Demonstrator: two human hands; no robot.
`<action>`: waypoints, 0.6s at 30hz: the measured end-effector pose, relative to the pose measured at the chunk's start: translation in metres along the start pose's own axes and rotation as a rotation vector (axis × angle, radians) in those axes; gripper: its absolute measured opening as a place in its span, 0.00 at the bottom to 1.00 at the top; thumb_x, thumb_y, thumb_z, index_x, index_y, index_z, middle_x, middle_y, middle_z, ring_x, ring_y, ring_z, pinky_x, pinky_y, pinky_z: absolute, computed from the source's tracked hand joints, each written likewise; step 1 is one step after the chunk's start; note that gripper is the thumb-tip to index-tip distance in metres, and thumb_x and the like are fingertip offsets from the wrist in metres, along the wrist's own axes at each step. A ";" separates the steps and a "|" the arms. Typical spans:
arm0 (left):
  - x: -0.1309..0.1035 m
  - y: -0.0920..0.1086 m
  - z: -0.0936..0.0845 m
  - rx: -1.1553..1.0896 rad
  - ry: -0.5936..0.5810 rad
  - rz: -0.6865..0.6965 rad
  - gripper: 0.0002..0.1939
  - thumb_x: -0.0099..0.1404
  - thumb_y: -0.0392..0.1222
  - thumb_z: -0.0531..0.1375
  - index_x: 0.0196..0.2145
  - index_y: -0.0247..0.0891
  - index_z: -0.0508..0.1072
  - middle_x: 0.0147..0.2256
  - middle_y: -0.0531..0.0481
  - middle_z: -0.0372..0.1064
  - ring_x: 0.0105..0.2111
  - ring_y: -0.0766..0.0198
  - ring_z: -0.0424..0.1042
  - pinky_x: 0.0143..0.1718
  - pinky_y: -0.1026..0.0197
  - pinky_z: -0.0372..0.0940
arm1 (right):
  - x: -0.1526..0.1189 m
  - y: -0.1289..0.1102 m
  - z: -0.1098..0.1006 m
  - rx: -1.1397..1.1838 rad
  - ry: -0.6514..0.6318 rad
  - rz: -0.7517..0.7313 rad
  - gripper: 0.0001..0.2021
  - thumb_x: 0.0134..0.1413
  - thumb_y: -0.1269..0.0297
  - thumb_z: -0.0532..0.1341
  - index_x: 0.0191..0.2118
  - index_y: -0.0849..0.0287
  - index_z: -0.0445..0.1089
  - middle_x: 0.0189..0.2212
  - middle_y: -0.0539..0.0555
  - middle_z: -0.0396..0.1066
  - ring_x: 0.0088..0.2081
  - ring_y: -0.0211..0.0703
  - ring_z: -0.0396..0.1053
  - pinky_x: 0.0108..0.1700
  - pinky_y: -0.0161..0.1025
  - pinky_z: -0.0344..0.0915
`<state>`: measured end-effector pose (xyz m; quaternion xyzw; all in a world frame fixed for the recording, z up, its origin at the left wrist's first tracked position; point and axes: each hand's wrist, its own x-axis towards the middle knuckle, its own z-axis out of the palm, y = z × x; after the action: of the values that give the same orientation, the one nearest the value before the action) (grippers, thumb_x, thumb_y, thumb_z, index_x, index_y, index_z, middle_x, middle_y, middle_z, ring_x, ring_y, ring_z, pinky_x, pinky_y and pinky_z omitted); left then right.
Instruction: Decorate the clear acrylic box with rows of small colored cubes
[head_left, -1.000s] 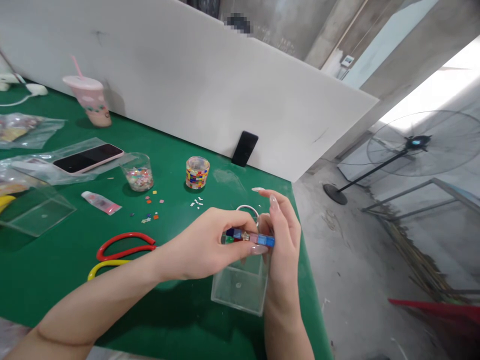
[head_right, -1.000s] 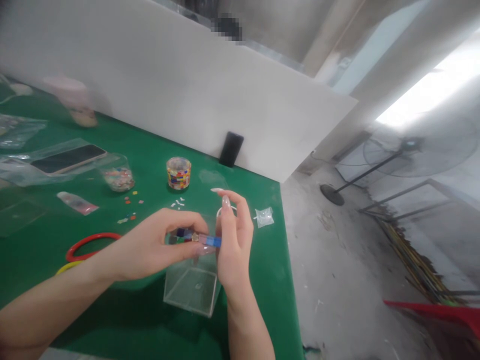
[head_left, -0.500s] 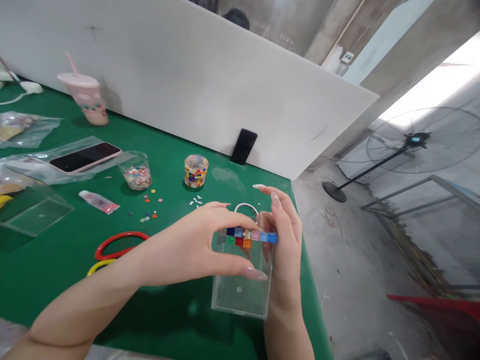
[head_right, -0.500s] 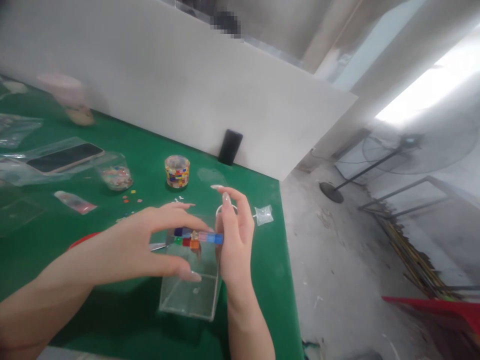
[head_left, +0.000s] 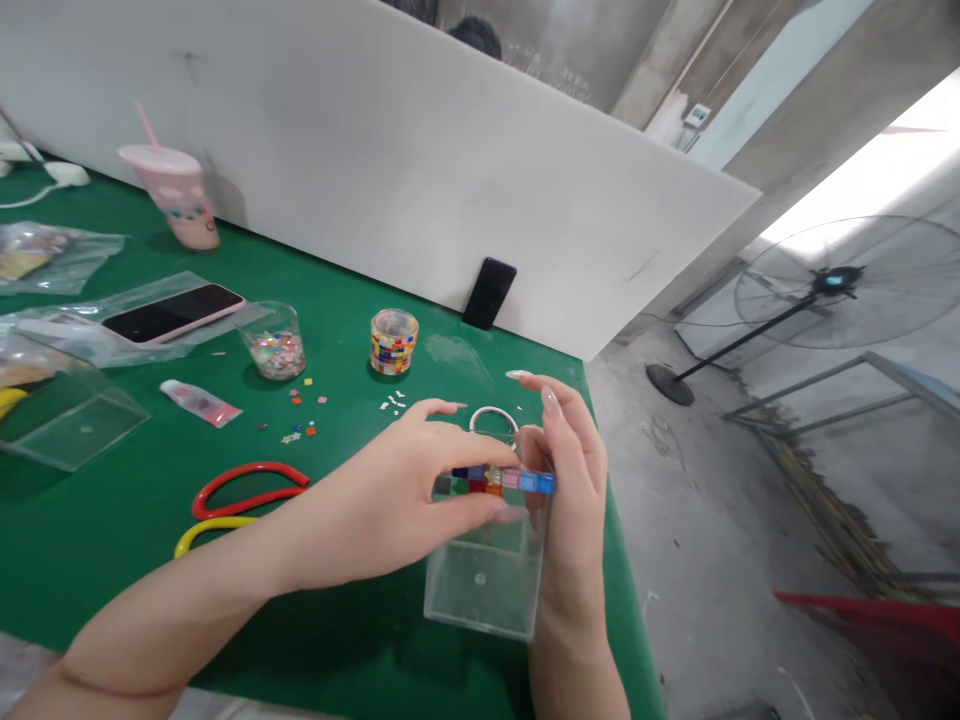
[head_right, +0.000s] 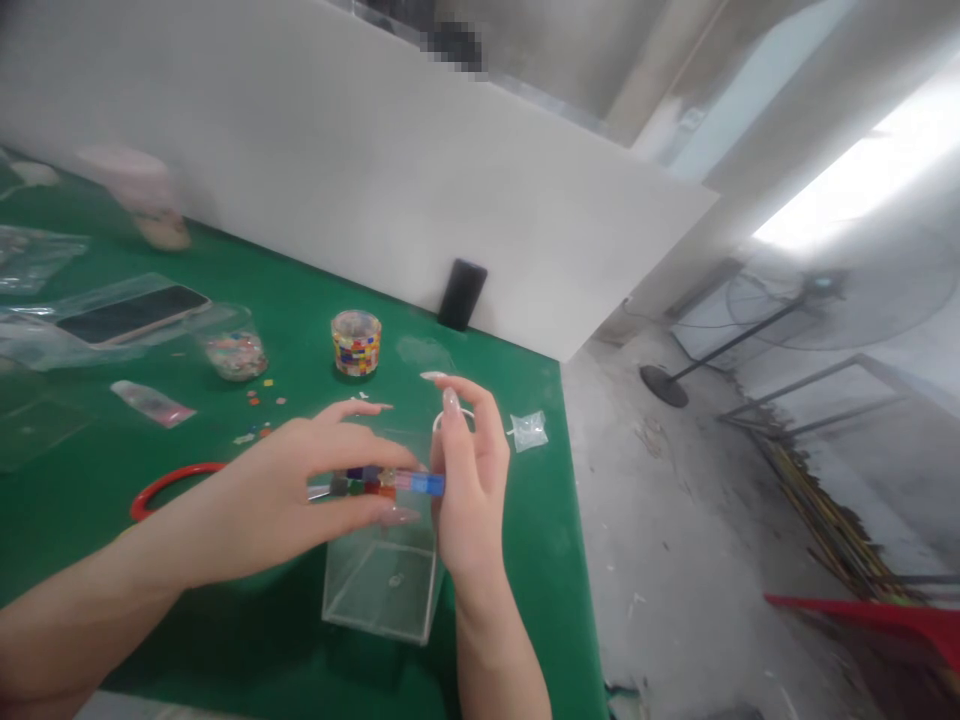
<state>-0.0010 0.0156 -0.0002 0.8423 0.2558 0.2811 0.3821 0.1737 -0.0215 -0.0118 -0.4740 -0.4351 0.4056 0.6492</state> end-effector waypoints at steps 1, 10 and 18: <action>0.001 0.000 0.000 -0.008 0.002 -0.001 0.08 0.77 0.40 0.64 0.47 0.49 0.84 0.31 0.65 0.79 0.26 0.69 0.67 0.76 0.43 0.60 | 0.000 0.000 0.000 -0.003 -0.004 -0.006 0.12 0.74 0.48 0.65 0.48 0.49 0.79 0.18 0.38 0.45 0.20 0.34 0.40 0.21 0.34 0.42; 0.005 0.001 -0.006 -0.034 -0.016 -0.091 0.02 0.70 0.41 0.70 0.39 0.48 0.84 0.32 0.61 0.82 0.38 0.61 0.72 0.40 0.63 0.70 | -0.003 -0.003 0.005 -0.010 0.001 0.038 0.12 0.74 0.48 0.65 0.49 0.49 0.79 0.19 0.38 0.43 0.21 0.34 0.38 0.23 0.35 0.41; 0.001 0.006 0.002 -0.044 -0.007 -0.133 0.08 0.75 0.51 0.67 0.39 0.47 0.83 0.33 0.57 0.79 0.40 0.58 0.71 0.41 0.62 0.69 | -0.005 -0.006 0.005 -0.028 0.037 0.055 0.14 0.74 0.47 0.64 0.49 0.49 0.79 0.19 0.39 0.45 0.21 0.34 0.40 0.23 0.36 0.41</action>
<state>0.0024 0.0117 0.0039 0.8159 0.3036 0.2577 0.4191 0.1677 -0.0265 -0.0056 -0.5023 -0.4153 0.4084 0.6391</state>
